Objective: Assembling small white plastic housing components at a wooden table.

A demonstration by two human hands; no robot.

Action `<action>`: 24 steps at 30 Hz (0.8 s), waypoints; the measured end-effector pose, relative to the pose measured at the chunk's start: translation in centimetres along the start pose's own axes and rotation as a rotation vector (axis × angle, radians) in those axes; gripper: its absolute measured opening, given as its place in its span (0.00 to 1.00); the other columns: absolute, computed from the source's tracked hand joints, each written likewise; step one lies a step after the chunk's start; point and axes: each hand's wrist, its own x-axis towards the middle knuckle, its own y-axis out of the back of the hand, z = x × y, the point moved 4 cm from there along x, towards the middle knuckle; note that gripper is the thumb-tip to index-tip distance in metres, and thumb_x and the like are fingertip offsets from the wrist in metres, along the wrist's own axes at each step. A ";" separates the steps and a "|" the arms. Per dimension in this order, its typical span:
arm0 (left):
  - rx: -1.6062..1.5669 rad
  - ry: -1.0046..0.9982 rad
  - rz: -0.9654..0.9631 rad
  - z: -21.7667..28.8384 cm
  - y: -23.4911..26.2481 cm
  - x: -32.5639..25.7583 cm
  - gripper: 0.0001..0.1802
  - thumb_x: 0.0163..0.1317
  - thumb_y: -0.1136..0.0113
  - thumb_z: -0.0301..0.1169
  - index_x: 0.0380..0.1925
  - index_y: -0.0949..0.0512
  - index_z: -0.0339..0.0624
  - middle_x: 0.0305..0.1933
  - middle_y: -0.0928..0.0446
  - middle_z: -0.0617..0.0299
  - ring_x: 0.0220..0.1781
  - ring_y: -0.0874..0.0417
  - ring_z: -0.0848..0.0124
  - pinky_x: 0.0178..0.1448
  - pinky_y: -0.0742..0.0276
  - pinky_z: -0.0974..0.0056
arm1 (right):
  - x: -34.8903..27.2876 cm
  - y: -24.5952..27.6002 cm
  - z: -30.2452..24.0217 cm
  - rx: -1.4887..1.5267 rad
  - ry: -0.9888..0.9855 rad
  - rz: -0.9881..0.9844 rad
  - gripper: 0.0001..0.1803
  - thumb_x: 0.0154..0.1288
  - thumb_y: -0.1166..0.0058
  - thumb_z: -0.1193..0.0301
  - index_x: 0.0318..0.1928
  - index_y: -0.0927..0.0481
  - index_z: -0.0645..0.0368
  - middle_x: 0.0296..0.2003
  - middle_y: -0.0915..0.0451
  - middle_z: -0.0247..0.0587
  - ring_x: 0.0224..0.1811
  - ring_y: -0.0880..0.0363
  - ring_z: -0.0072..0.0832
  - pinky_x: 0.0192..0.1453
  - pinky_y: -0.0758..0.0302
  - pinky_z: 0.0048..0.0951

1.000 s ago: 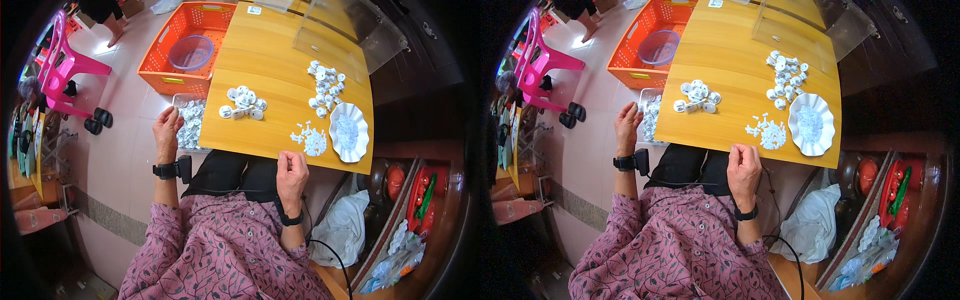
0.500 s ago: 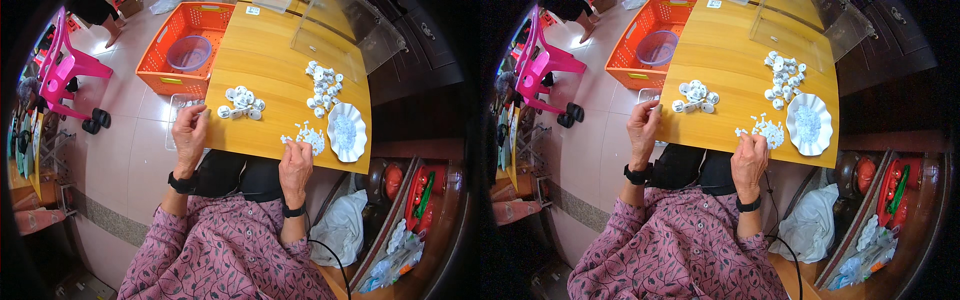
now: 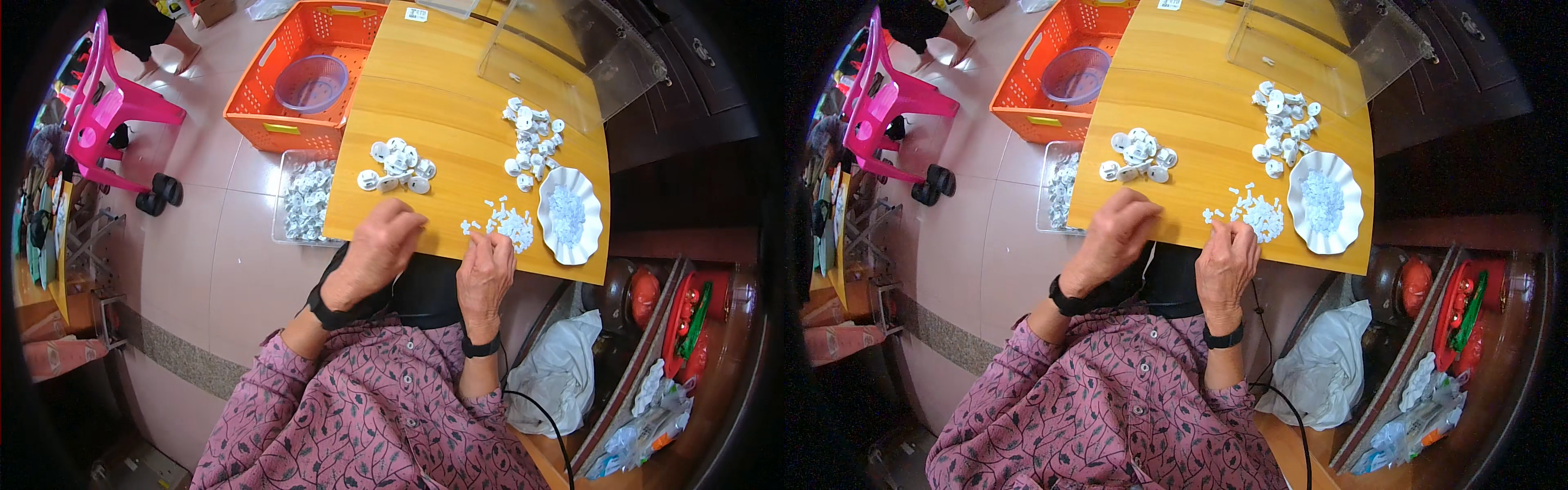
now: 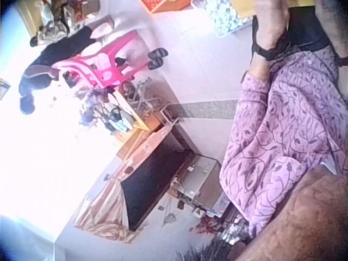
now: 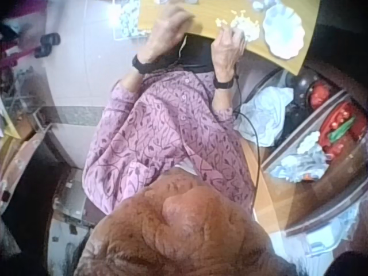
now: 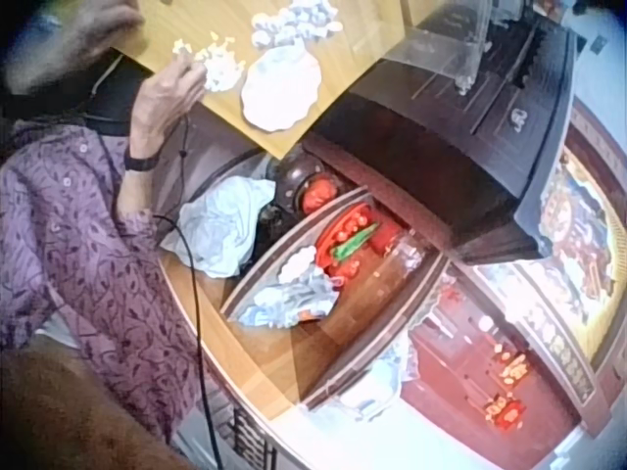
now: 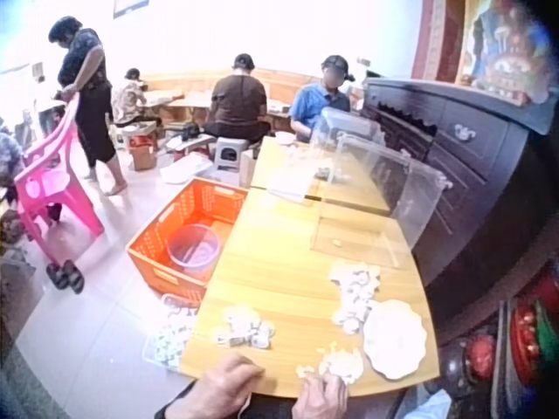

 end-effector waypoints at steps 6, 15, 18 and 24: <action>0.150 -0.114 -0.190 2.1 -4.2 0.5 0.17 0.52 0.38 0.19 0.44 0.18 0.41 0.38 0.25 0.53 0.41 0.21 0.54 0.44 0.22 0.56 | -0.1 0.2 -0.2 0.004 0.009 0.003 0.09 0.63 0.40 0.77 0.45 0.17 0.57 0.40 0.26 0.42 0.45 0.24 0.42 0.50 0.28 0.43; 0.295 -0.125 -0.272 1.8 -5.2 1.1 0.19 0.53 0.41 0.21 0.47 0.18 0.42 0.39 0.27 0.54 0.43 0.24 0.56 0.48 0.25 0.56 | -0.7 0.5 0.2 0.031 0.000 0.019 0.08 0.62 0.39 0.79 0.43 0.17 0.61 0.41 0.25 0.44 0.46 0.23 0.43 0.51 0.27 0.43; 0.302 -0.111 -0.242 1.4 -4.9 1.1 0.18 0.52 0.40 0.20 0.45 0.17 0.41 0.39 0.27 0.54 0.43 0.24 0.55 0.47 0.24 0.56 | -0.9 0.6 0.6 0.077 -0.033 0.049 0.08 0.62 0.39 0.79 0.42 0.18 0.62 0.42 0.24 0.45 0.47 0.23 0.43 0.52 0.27 0.43; 0.202 -0.099 -0.154 0.7 -4.8 0.9 0.12 0.53 0.37 0.20 0.39 0.18 0.39 0.37 0.25 0.53 0.43 0.22 0.54 0.46 0.22 0.55 | -1.3 0.6 1.1 0.153 -0.086 0.076 0.07 0.63 0.39 0.79 0.42 0.18 0.63 0.42 0.23 0.45 0.48 0.22 0.43 0.52 0.27 0.44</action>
